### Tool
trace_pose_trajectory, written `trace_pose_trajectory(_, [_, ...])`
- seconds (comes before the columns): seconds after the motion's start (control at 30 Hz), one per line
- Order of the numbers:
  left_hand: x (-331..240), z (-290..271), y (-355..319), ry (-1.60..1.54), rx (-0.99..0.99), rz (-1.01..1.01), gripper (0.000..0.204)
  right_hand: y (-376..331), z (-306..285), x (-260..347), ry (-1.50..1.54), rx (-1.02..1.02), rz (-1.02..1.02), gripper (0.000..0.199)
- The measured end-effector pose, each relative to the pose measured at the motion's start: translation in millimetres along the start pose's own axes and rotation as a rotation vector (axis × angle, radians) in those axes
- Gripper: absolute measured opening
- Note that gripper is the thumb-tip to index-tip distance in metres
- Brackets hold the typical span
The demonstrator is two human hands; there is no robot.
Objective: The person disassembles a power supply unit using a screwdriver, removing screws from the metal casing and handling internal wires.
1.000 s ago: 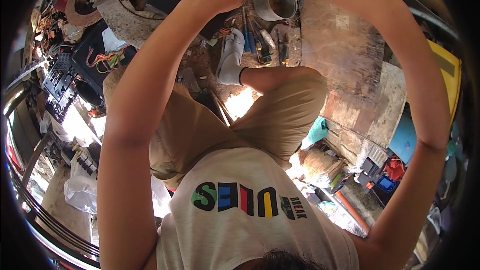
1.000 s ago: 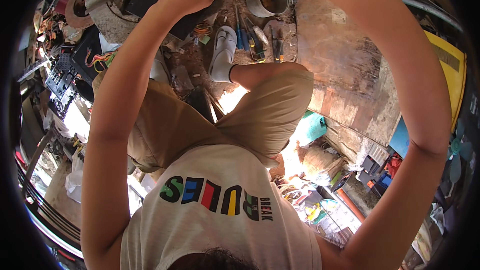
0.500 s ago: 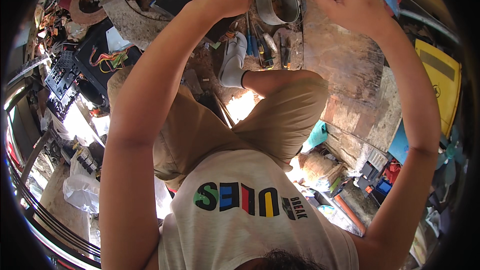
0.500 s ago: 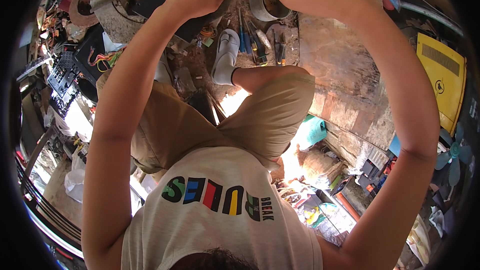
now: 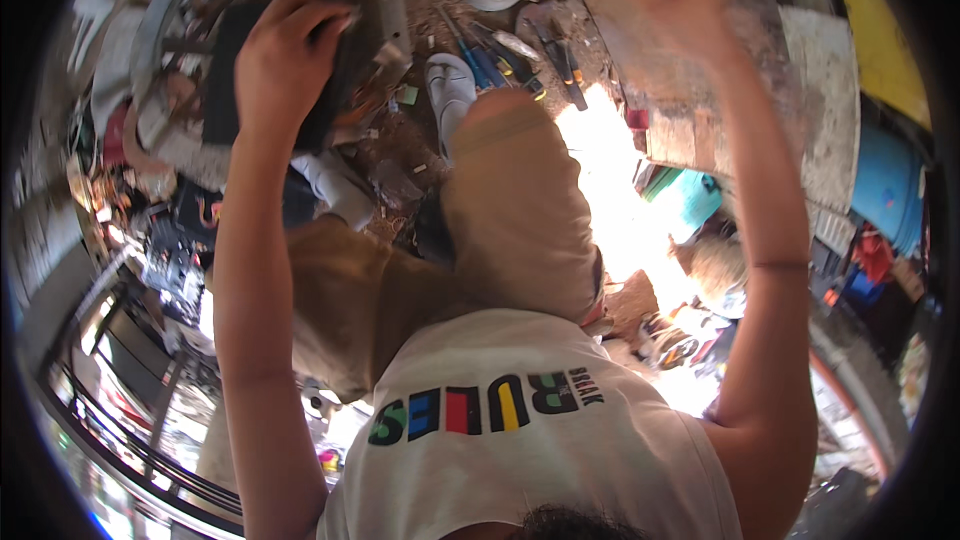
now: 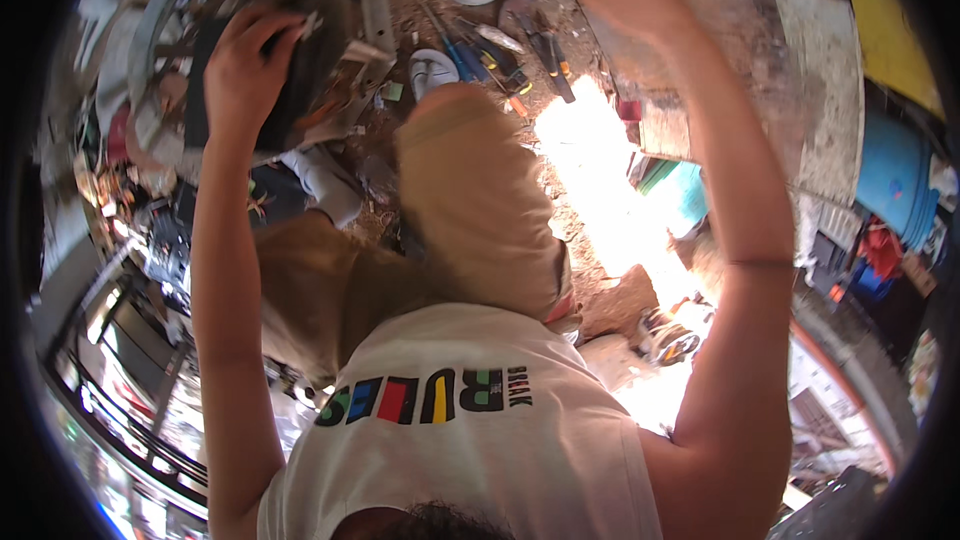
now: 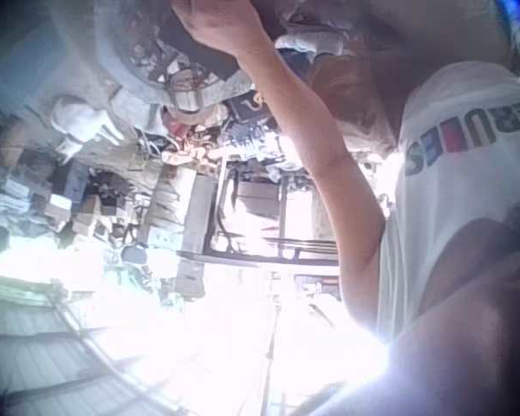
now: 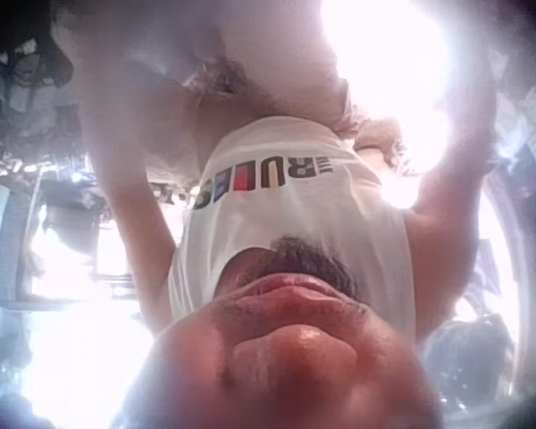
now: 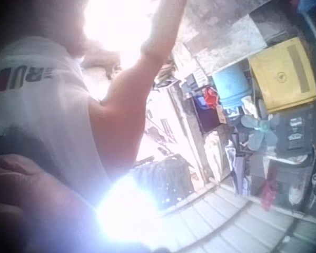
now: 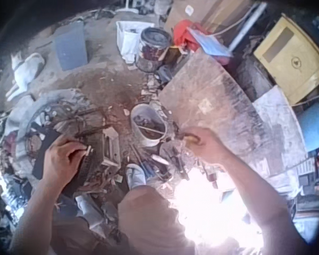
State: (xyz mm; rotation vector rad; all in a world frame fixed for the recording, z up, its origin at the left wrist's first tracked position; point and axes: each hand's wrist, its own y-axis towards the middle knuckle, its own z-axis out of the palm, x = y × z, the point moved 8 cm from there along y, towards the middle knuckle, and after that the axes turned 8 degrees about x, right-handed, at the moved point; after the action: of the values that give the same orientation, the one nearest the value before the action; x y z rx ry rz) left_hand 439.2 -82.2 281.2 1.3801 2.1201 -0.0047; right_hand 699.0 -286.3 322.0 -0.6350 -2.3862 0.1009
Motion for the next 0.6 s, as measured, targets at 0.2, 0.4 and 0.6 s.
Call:
trace_pose_trajectory(0.2, [-7, 6, 25, 0.143, 0.348, 0.039, 0.01, -123, 246, -286, 0.434, 0.19, 0.568, 0.036])
trace_pose_trajectory(0.4, [-11, 27, 28, 0.377, 0.598, 0.107, 0.01, -156, 402, -326, 0.713, 0.142, 0.753, 0.036])
trace_pose_trajectory(0.6, [-9, 36, 24, 0.518, 0.709, 0.102, 0.012, -130, 375, -304, 0.295, 0.025, 0.713, 0.05])
